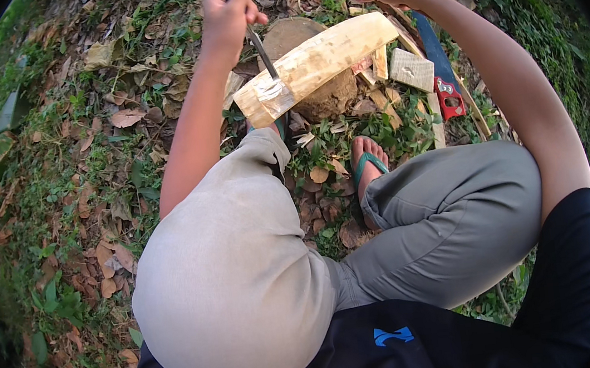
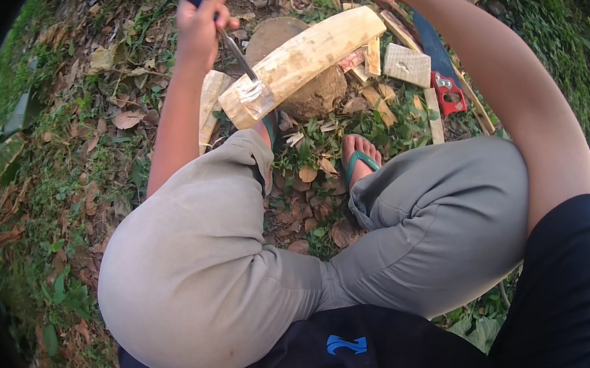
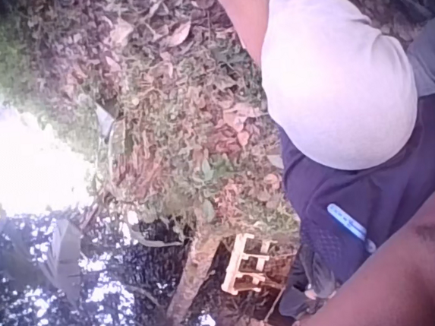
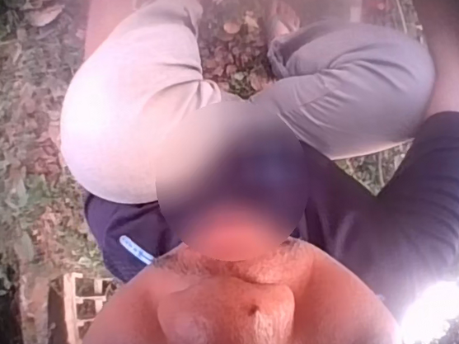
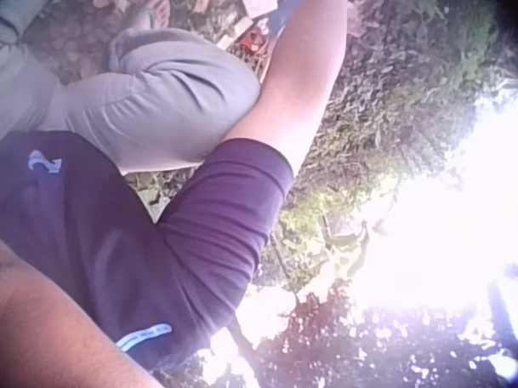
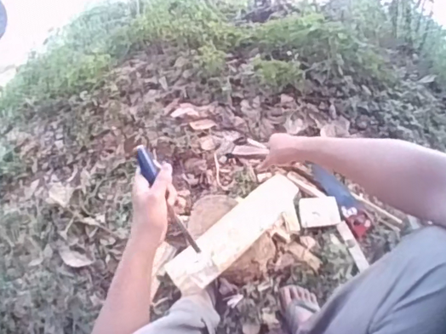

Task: The person chisels a piece of wood using a hammer and a chisel.

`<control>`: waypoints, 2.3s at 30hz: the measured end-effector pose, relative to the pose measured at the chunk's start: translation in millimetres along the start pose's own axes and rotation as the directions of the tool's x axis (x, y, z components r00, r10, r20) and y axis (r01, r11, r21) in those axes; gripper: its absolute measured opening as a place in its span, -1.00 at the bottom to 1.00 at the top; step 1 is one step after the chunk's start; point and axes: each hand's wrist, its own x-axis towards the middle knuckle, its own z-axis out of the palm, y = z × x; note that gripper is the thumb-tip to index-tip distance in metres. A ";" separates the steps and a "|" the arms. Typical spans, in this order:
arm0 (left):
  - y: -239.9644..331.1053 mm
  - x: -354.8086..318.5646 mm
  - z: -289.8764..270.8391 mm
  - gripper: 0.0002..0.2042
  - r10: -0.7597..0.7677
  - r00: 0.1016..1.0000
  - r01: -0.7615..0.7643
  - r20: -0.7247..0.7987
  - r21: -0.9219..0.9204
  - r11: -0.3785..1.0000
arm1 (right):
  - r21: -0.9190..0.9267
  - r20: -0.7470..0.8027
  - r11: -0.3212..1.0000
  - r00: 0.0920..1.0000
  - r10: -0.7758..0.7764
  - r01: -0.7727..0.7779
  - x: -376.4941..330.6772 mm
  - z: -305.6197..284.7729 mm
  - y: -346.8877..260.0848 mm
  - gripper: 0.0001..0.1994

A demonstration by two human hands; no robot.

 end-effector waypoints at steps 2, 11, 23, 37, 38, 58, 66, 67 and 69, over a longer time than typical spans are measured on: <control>17.7 1.1 27.2 -0.79 0.000 1.000 0.000 0.002 -0.211 0.978 | -0.021 -0.016 1.000 1.000 0.023 -0.023 0.4 1.8 23.6 -0.51; 25.6 -35.6 59.3 -0.78 -0.100 0.958 0.097 0.268 0.024 0.995 | -0.037 -0.092 0.977 0.974 0.207 -0.211 -0.3 -26.5 3.6 -0.39; 13.9 -37.5 72.2 -0.60 -0.042 0.939 -0.003 0.341 0.132 0.991 | -0.126 -0.058 0.957 0.965 0.255 -0.261 2.9 -31.3 21.1 -0.41; 16.2 -37.8 65.1 -0.51 -0.201 0.922 0.118 0.331 0.255 0.960 | 0.138 -0.119 0.961 0.959 0.256 -0.239 -5.9 -56.1 17.4 -0.50; 15.0 -38.4 61.8 -0.56 -0.201 0.921 0.114 0.333 0.264 0.958 | 0.129 -0.117 0.964 0.962 0.247 -0.232 -9.1 -57.7 16.7 -0.50; -25.6 -17.8 84.0 -0.59 -0.323 0.892 0.117 0.315 0.529 0.840 | 0.320 -0.531 0.938 0.845 0.059 0.136 -215.4 -51.3 25.7 -0.51; -35.4 -14.5 74.8 -0.56 -0.309 0.904 0.124 0.296 0.510 0.851 | 0.497 -0.483 0.866 0.846 0.225 0.053 -203.3 -33.1 3.1 -0.48; -34.5 -14.0 76.4 -0.57 -0.314 0.900 0.109 0.301 0.543 0.832 | 0.427 -0.459 0.903 0.872 0.170 0.048 -202.8 -31.4 2.6 -0.50; -33.4 -15.1 79.6 -0.58 -0.325 0.894 0.077 0.310 0.608 0.791 | 0.278 -0.393 0.959 0.917 0.067 0.050 -202.5 -29.0 2.5 -0.52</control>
